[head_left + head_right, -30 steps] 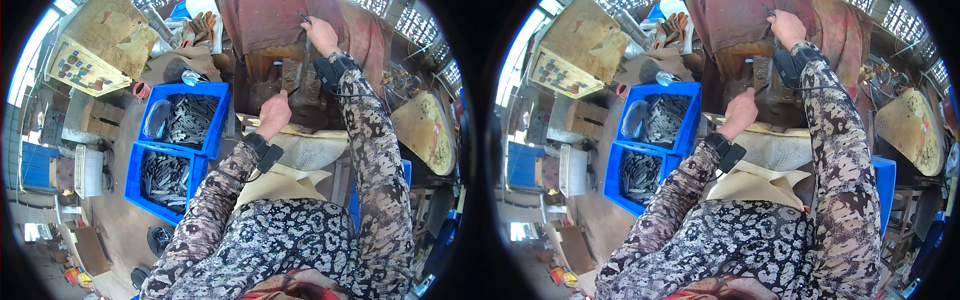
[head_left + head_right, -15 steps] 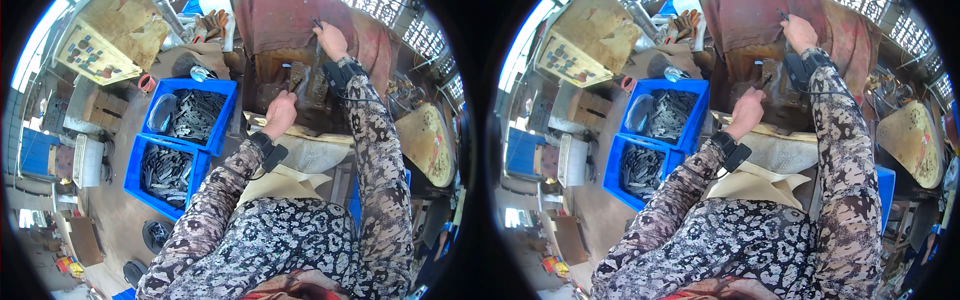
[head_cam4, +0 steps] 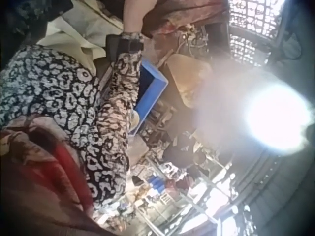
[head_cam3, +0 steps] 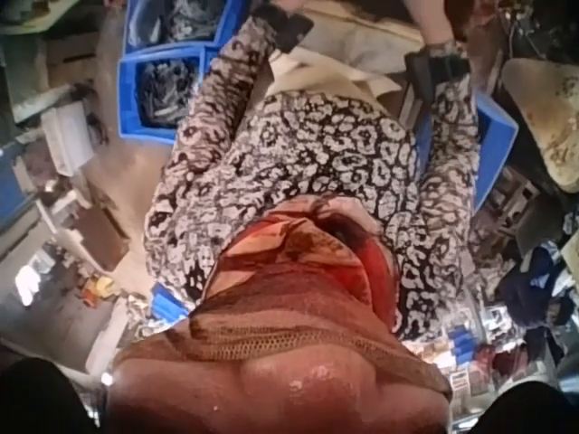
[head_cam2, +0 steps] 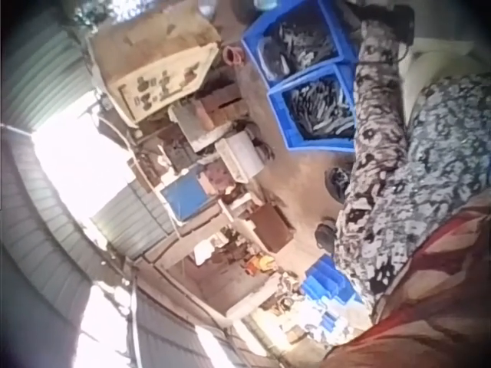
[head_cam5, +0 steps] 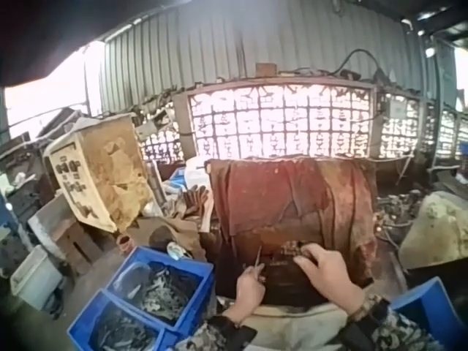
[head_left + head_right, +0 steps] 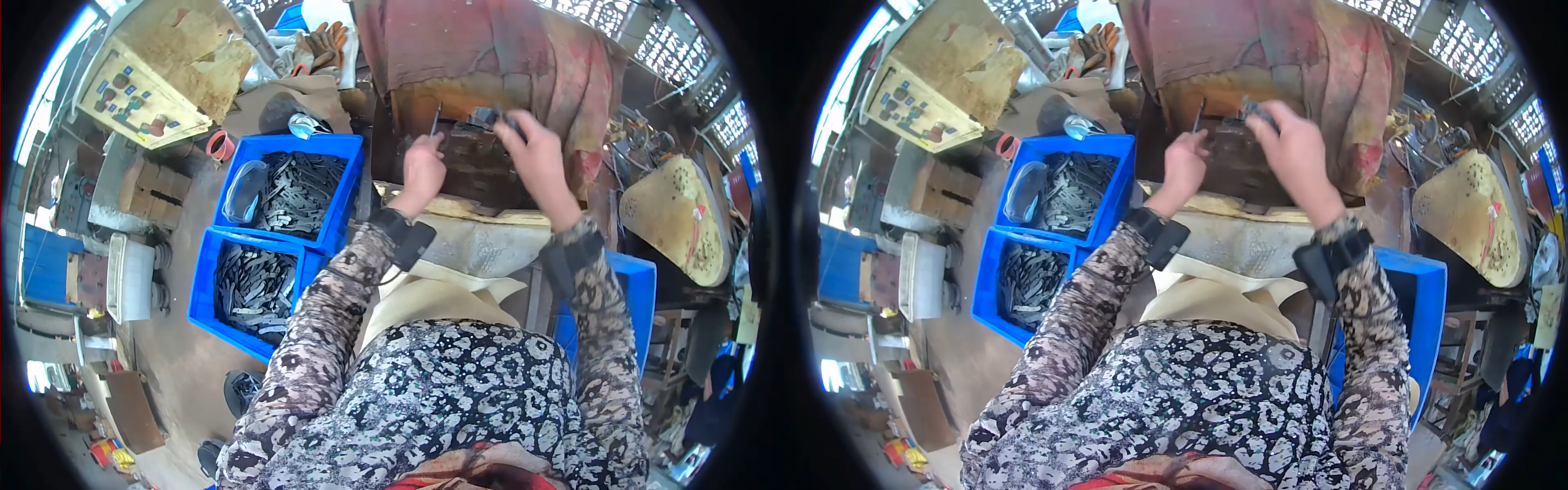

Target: The person picks up a knife part from a blue bin, holds it against a grinding wheel while water flows over it, and then places it into a separate blue bin, repeating the process for several pieces.

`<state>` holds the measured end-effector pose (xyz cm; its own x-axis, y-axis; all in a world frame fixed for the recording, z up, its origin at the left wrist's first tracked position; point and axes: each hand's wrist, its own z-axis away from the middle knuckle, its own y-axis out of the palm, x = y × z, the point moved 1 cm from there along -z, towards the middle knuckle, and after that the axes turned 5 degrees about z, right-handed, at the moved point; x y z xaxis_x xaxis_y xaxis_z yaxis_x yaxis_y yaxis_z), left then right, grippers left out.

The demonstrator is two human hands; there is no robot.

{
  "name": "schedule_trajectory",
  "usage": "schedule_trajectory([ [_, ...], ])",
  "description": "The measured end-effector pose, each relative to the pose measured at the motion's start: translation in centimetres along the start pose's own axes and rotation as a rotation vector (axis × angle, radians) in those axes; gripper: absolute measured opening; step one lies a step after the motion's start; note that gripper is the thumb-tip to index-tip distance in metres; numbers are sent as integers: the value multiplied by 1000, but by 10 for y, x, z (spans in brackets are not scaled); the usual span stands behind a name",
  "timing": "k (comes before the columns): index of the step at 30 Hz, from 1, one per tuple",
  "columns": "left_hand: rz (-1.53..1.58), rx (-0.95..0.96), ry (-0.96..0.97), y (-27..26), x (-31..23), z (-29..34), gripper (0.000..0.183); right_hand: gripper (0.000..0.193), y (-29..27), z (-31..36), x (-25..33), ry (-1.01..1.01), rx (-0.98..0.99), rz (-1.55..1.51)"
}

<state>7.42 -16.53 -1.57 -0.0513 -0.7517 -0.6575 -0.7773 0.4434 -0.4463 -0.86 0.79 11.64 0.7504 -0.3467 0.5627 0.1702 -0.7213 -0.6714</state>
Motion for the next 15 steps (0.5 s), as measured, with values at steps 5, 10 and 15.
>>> schedule_trajectory([
  [5,-183,105,97,-1,17,-27,38,22,-2,80,10,10,41,-111],
  [10,-383,436,71,10,31,-29,13,21,3,127,-3,-122,161,-47],
  [15,-519,763,171,15,47,-31,15,23,-1,147,-9,-168,261,-47],
])
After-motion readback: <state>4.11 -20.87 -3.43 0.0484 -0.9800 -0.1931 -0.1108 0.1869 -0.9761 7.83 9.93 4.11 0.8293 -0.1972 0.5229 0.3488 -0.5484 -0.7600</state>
